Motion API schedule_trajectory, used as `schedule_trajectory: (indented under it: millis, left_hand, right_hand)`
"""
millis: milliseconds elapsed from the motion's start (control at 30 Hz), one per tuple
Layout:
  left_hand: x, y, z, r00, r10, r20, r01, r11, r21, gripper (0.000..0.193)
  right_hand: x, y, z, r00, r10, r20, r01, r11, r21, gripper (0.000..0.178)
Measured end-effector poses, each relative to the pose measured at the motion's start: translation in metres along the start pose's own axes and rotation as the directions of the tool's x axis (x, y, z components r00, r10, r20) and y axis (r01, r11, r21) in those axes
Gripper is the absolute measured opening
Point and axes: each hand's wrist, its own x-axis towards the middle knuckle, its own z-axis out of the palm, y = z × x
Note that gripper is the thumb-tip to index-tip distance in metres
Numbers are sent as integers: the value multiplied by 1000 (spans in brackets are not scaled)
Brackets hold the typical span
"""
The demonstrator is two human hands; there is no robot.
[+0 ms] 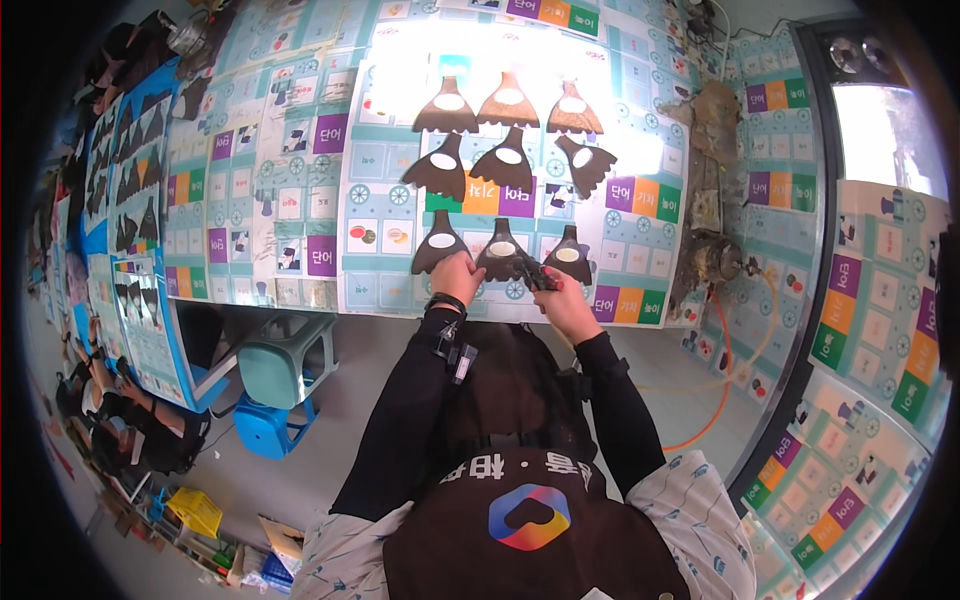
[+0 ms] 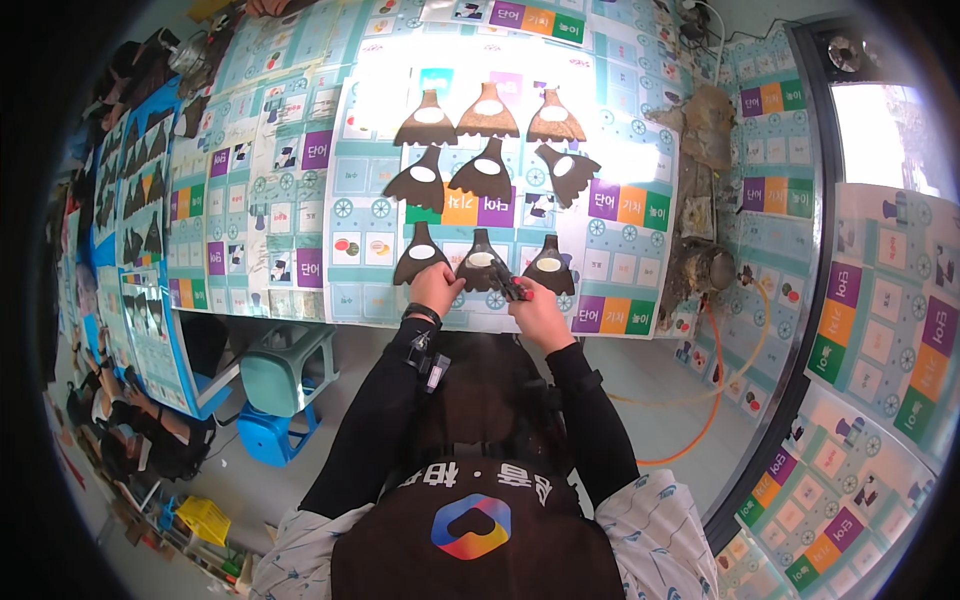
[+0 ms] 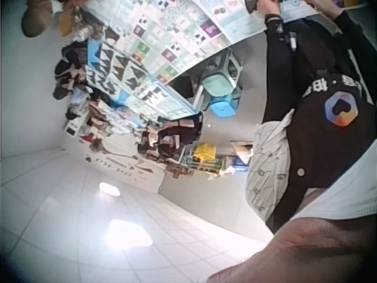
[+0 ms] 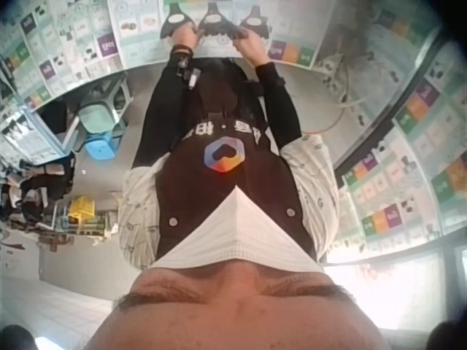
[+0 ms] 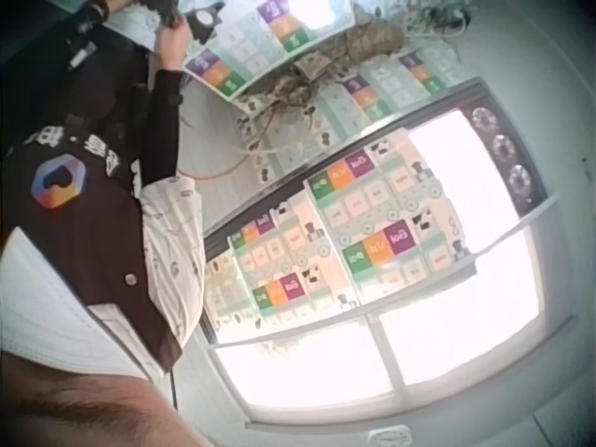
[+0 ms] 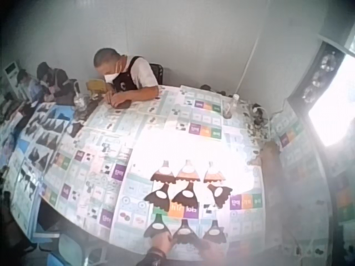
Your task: Inspecting and organizing printed shoe components at a manufacturing station.
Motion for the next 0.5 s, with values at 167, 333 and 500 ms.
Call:
schedule_trajectory:
  millis: [167,333,500]
  left_hand:
    - [-2,-1,0,999,26,-19,-26,1000,10,27]
    - [-10,14,-26,996,77,-37,-71,986,150,25]
    - [-2,-28,-74,924,90,-372,-28,985,169,31]
  right_hand:
    - [3,9,-15,996,36,-88,-42,997,-68,29]
    - [-21,-43,-13,995,90,-32,-87,993,83,22]
    - [-24,-59,2,999,49,8,-49,997,66,23]
